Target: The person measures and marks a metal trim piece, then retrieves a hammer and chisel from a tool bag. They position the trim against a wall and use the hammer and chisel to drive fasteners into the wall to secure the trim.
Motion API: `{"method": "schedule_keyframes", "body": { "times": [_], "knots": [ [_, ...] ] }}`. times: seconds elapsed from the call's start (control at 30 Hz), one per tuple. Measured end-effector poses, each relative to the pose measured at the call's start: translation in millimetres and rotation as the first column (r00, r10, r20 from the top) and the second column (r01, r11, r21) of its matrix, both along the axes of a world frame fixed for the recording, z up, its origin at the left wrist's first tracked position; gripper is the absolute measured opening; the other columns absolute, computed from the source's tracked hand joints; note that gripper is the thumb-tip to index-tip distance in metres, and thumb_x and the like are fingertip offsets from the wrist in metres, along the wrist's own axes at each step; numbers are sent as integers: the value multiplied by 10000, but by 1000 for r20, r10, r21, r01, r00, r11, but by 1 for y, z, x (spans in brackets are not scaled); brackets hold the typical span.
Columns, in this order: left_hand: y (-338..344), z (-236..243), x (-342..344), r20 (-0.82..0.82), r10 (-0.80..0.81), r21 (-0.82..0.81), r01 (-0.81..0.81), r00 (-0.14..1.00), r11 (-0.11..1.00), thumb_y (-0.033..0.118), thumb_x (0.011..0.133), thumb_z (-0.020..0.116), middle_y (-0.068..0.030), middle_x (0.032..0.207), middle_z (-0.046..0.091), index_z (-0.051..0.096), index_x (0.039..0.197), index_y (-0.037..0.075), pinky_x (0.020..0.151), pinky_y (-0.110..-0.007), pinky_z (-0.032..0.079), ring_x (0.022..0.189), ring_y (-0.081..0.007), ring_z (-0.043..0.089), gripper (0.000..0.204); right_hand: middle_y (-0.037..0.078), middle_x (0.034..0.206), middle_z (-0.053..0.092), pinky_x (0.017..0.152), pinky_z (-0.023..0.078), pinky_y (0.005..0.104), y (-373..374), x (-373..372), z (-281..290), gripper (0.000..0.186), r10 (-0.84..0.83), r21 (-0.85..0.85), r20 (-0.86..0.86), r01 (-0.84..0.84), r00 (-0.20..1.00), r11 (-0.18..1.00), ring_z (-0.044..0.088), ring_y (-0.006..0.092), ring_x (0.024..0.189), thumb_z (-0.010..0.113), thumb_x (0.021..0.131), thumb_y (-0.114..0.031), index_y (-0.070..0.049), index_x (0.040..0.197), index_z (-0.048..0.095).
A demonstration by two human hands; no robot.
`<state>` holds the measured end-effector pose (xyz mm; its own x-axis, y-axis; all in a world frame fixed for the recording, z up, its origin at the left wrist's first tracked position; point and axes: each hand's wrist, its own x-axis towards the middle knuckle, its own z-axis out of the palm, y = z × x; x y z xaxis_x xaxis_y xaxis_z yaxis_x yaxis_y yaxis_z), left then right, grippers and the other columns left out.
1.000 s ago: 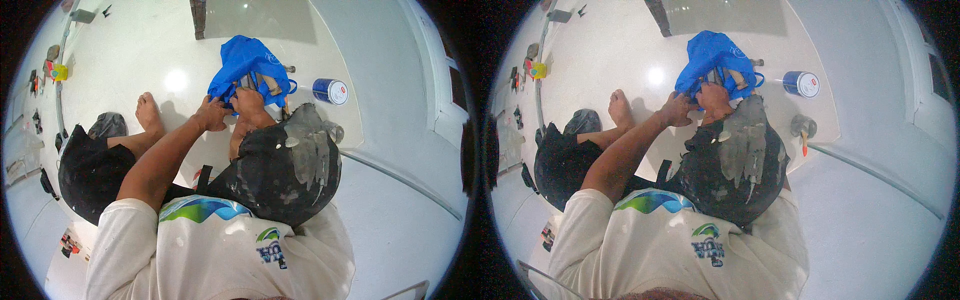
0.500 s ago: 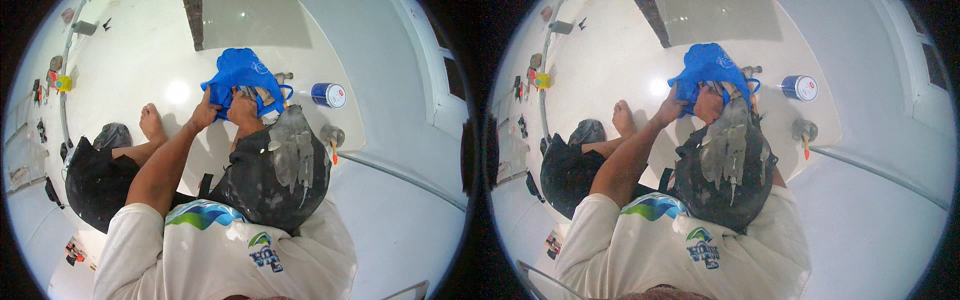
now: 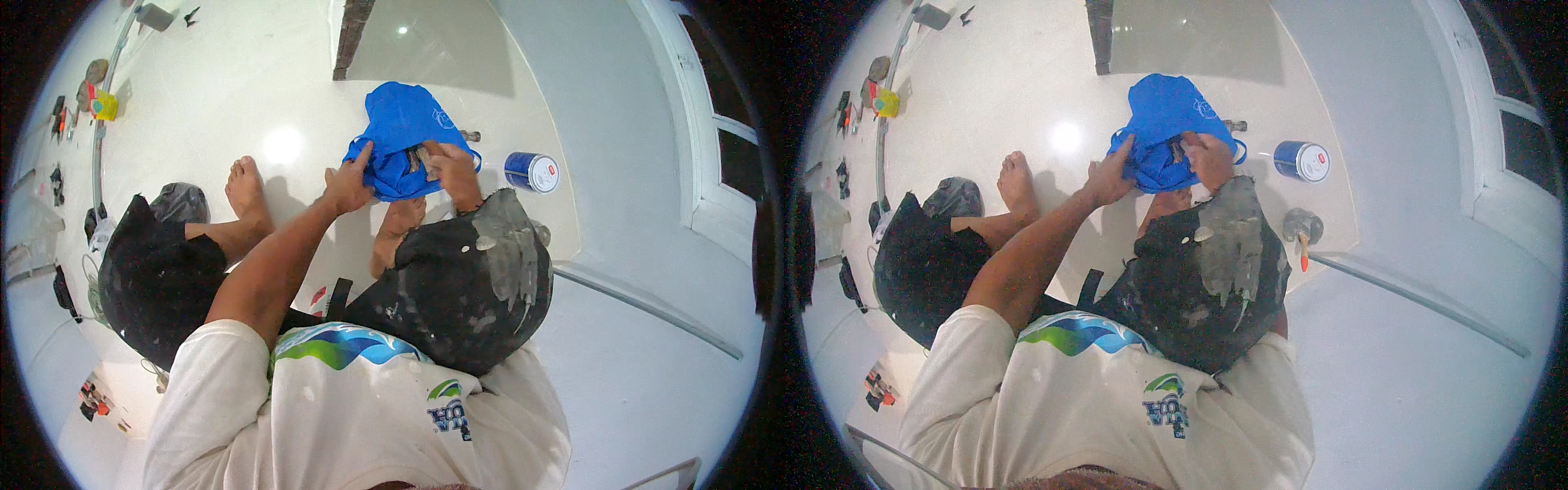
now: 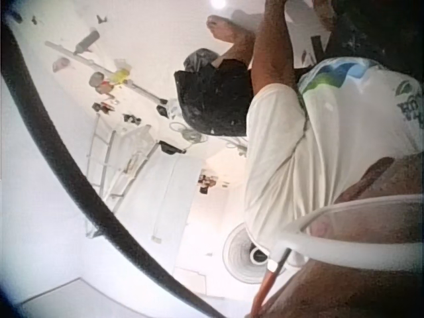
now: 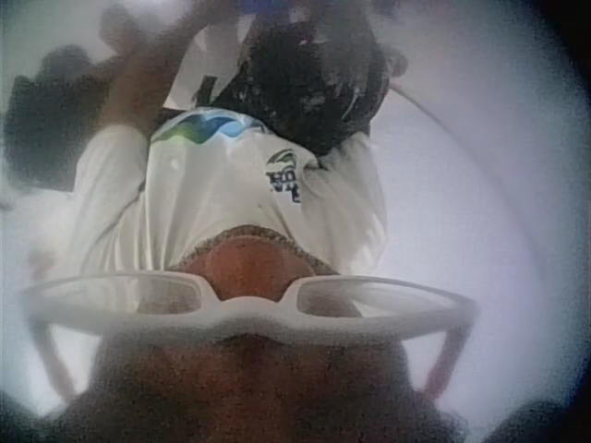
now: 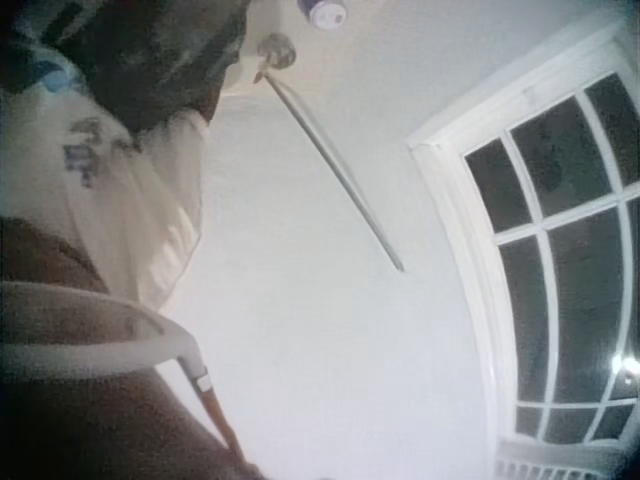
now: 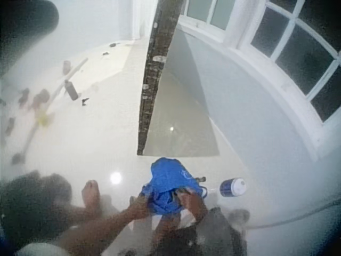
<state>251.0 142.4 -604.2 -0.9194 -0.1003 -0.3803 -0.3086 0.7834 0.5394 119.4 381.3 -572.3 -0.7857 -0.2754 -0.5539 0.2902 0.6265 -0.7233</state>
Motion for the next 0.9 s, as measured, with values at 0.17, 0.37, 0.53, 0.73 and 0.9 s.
{"method": "schedule_keyframes", "body": {
  "times": [0.17, 0.37, 0.53, 0.73, 0.9],
  "knots": [
    [-5, 32, -23, -335, 218, -23, -239, 917, 971, 227, 890, 668, -129, 1013, 762, 766, 1071, 139, 900, -514, 469, 1001, -357, 670, 224, 183, 1098, 736, 911, 518, 392, 80, -4, 70, 464, 163, 120, -92, -152, 982, 981, 697, 323, 1012, 638, 830, -255, -17, 1225, 692],
    [24, 67, -68, -100, 666, 579, -501, 739, 643, 273, 962, 665, -136, 934, 736, 751, 1005, 47, 918, -378, 474, 979, -261, 664, 246, 106, 1108, 736, 896, 511, 341, 87, 28, 186, 504, -76, 18, -127, 79, 989, 997, 681, 211, 1028, 570, 792, -135, 10, 1260, 691],
    [32, 125, -88, 486, 437, 874, -421, 757, -243, 281, 1054, 606, -105, 1083, 706, 665, 1234, 7, 1060, -395, 460, 1083, -243, 635, 333, 110, 1223, 695, 1031, 481, 348, 99, 43, 188, 520, -171, -296, -192, 109, 966, 949, 658, 217, 1151, 587, 799, -44, -3, 1314, 656],
    [24, 142, -93, 320, 367, 934, -226, 874, -276, 244, 1047, 649, -77, 1126, 712, 715, 1131, 11, 1053, -351, 460, 1056, -170, 643, 257, 105, 1279, 668, 1077, 461, 366, 95, 45, 181, 507, -173, -349, -308, 59, 935, 935, 633, 235, 1219, 584, 825, 34, -14, 1327, 638],
    [22, 159, -94, 255, 396, 965, -207, 882, -161, 237, 1050, 642, -85, 1169, 703, 682, 1225, -3, 1037, -339, 478, 1079, -177, 640, 300, 124, 1268, 686, 1038, 493, 370, 99, 50, 165, 490, -41, -273, -440, -90, 897, 958, 645, 227, 1217, 649, 839, 27, -41, 1325, 639]
  ]
}}
